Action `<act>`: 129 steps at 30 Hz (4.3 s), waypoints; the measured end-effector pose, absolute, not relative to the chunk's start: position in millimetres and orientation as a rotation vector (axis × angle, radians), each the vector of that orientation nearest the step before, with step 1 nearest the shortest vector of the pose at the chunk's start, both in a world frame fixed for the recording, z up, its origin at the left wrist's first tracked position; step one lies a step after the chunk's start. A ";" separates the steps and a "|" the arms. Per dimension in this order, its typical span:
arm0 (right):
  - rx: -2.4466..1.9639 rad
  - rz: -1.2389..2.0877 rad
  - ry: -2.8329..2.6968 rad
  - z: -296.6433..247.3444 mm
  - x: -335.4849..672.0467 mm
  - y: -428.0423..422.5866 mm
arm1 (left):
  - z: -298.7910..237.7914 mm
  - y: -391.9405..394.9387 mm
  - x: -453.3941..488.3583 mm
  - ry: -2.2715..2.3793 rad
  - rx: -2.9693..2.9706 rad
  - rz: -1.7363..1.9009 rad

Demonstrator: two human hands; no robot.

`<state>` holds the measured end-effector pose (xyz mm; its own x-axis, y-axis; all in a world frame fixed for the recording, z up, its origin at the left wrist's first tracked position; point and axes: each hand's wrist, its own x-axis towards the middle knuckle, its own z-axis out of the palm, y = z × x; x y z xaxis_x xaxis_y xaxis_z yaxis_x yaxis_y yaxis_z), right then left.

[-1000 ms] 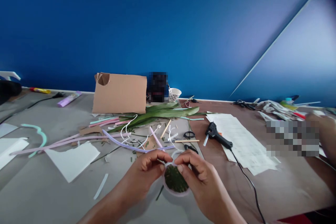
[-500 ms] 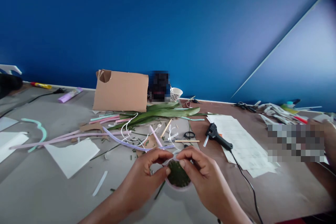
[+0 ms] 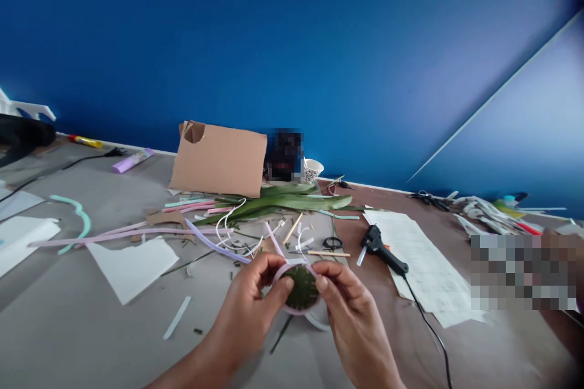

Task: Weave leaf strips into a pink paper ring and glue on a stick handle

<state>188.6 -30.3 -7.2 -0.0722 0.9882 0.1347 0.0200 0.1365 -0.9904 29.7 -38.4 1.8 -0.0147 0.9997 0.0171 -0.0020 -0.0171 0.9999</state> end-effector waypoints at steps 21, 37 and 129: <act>-0.976 0.006 -1.963 18.7 162.1 -35.9 | -9.0 -44.8 23.4 1.370 2.224 1.491; -0.992 0.142 -1.949 21.4 161.2 -31.6 | -15.1 -45.0 24.0 1.452 2.245 1.546; -1.578 0.051 -2.226 11.7 97.5 212.8 | -28.7 -13.8 -22.9 1.490 2.036 1.480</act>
